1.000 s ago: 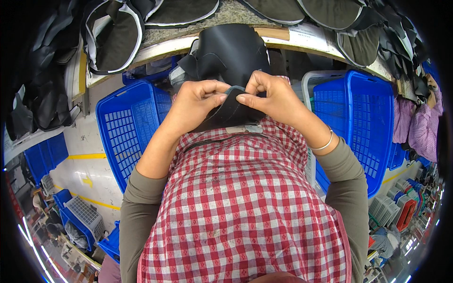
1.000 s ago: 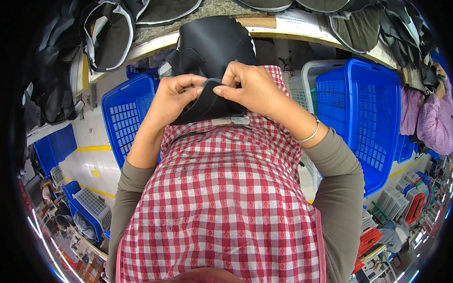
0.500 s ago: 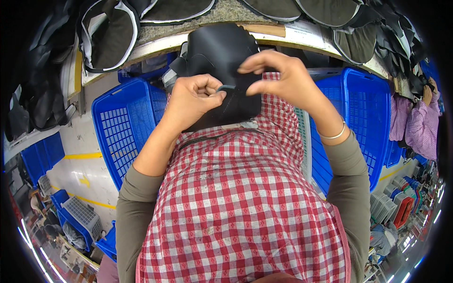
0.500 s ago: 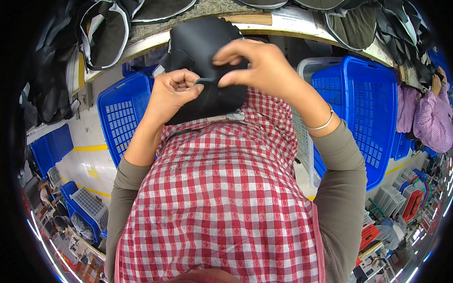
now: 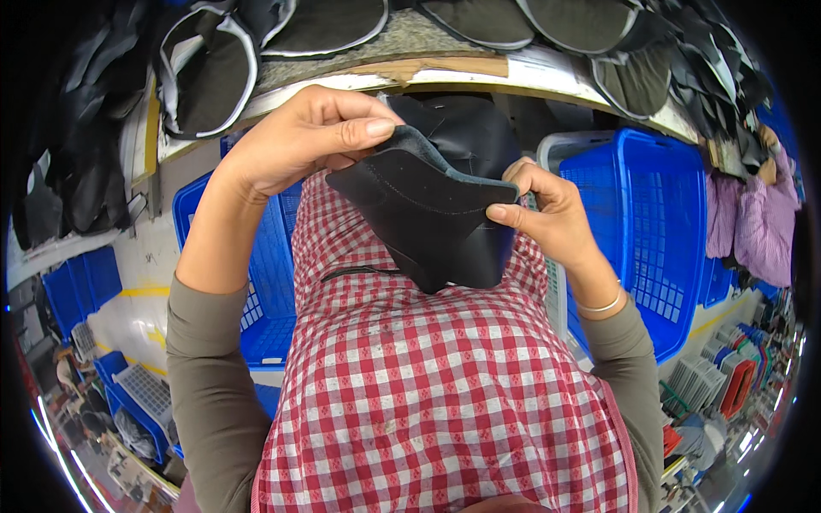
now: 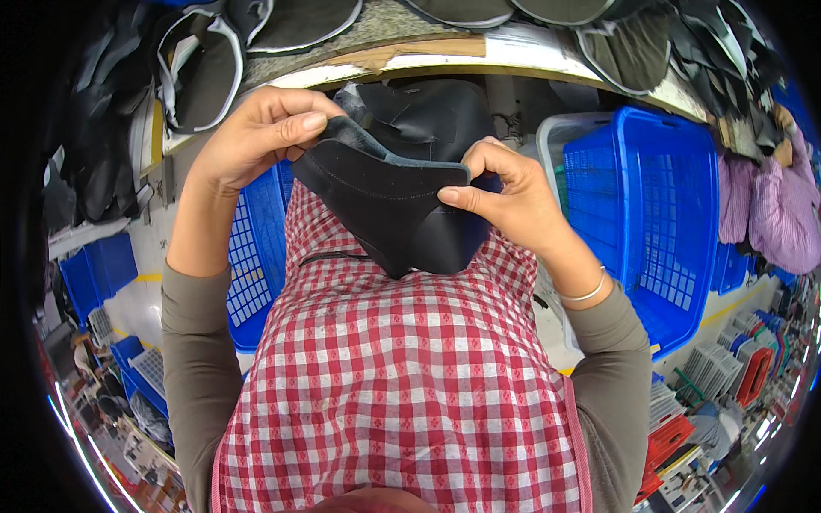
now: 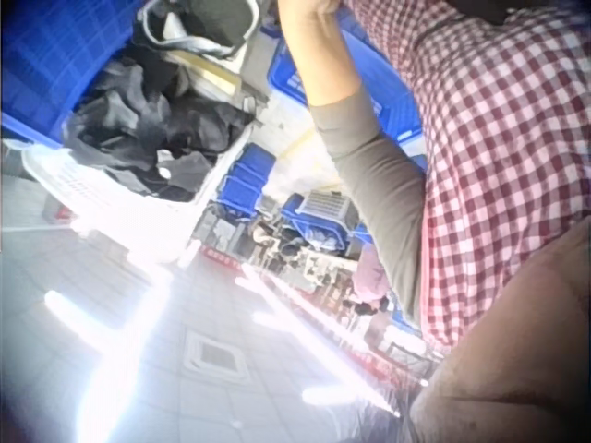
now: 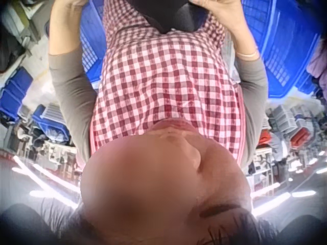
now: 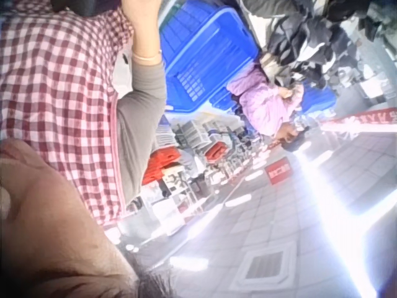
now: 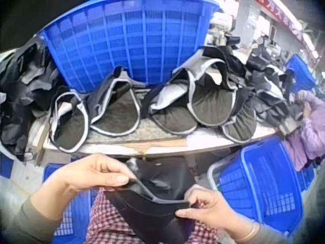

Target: The person picks up black shoe parts from a table, aligns edges, and presses them together by hand. The person turns the parts over and repeats the process with additional pieces, placing finished assemblies on the table.

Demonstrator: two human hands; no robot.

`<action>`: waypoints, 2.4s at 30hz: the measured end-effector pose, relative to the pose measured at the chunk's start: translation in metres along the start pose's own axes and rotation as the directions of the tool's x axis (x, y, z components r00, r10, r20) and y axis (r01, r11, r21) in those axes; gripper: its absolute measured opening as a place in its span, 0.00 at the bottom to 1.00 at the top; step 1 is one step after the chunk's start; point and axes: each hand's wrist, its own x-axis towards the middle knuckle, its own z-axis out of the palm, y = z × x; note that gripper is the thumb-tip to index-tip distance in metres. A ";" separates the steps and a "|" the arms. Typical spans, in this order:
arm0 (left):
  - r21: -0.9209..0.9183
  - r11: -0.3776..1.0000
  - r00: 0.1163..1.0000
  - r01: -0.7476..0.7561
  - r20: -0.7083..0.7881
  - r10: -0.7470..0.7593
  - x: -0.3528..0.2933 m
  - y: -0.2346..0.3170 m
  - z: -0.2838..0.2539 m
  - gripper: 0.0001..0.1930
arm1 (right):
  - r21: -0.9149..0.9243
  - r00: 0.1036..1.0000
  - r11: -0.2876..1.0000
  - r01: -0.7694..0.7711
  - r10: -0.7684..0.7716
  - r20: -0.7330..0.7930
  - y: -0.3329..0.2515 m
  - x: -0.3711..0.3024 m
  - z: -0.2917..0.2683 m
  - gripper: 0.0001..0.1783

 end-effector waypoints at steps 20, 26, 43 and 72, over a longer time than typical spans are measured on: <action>0.115 0.993 0.994 -0.028 0.111 0.015 0.019 0.009 -0.001 0.12 | -0.026 0.932 0.982 -0.188 0.186 0.312 -0.005 0.049 -0.014 0.18; 0.169 0.983 0.992 -0.067 0.118 0.047 0.024 0.014 -0.002 0.12 | -0.016 0.950 0.982 -0.188 0.186 0.250 -0.009 0.051 -0.009 0.16; 0.468 0.882 0.899 0.061 -0.409 0.155 -0.012 0.012 0.060 0.18 | -0.082 0.947 0.983 -0.166 0.182 0.266 -0.006 0.056 -0.006 0.16; 0.085 0.996 0.960 -0.007 -0.280 0.031 -0.003 0.006 0.042 0.07 | -0.400 0.937 0.888 0.227 -0.088 0.337 -0.018 0.062 0.014 0.19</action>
